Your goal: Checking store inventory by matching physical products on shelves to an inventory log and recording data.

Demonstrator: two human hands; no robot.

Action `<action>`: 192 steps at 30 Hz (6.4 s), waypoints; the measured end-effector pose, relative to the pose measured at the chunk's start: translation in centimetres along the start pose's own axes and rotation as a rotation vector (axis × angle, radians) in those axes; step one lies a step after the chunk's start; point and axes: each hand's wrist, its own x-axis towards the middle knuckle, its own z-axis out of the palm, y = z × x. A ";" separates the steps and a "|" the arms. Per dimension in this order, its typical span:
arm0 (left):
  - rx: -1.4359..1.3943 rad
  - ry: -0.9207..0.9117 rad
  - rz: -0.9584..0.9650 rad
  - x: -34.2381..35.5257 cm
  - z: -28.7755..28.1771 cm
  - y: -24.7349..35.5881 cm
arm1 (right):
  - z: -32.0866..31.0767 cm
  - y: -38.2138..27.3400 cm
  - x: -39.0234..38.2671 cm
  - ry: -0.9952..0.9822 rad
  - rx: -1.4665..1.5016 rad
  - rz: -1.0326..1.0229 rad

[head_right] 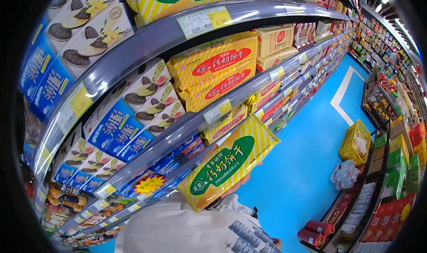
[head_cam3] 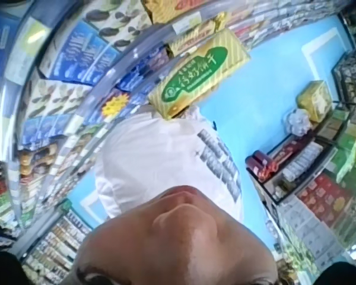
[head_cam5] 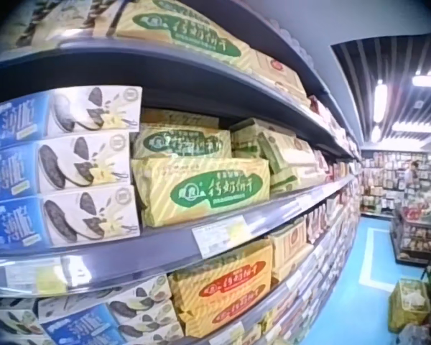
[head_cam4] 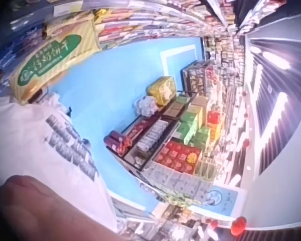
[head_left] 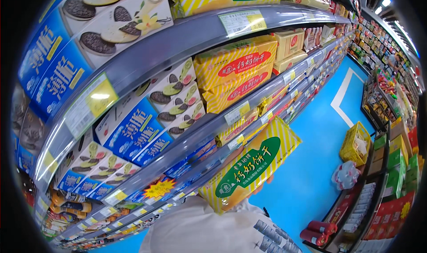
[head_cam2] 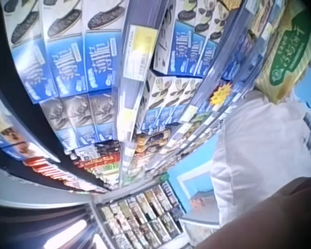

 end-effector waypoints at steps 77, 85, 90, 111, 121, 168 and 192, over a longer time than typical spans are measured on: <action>1.379 0.267 -1.738 -13.2 -6.1 -78.3 | -33.6 11.3 -63.1 1.194 0.438 0.836; 1.257 0.012 -1.872 -20.4 -5.9 -90.7 | -44.7 17.6 -71.1 1.499 0.446 0.917; 1.099 -0.175 -1.940 -22.0 -6.1 -95.2 | -48.6 19.2 -76.4 1.747 0.714 0.902; 0.617 -0.227 -1.614 -26.9 -4.0 -97.5 | -55.1 21.7 -76.6 0.868 -0.353 0.306; 0.543 -0.317 -1.867 -28.3 -3.0 -96.1 | -54.7 21.6 -82.9 1.141 0.862 0.364; 1.253 -0.627 -1.750 -31.2 -7.9 -95.6 | -54.8 23.6 -92.9 1.691 1.271 0.519; 1.759 -2.044 -0.169 -18.4 -28.6 -111.1 | -49.4 53.5 -93.3 2.140 0.734 0.226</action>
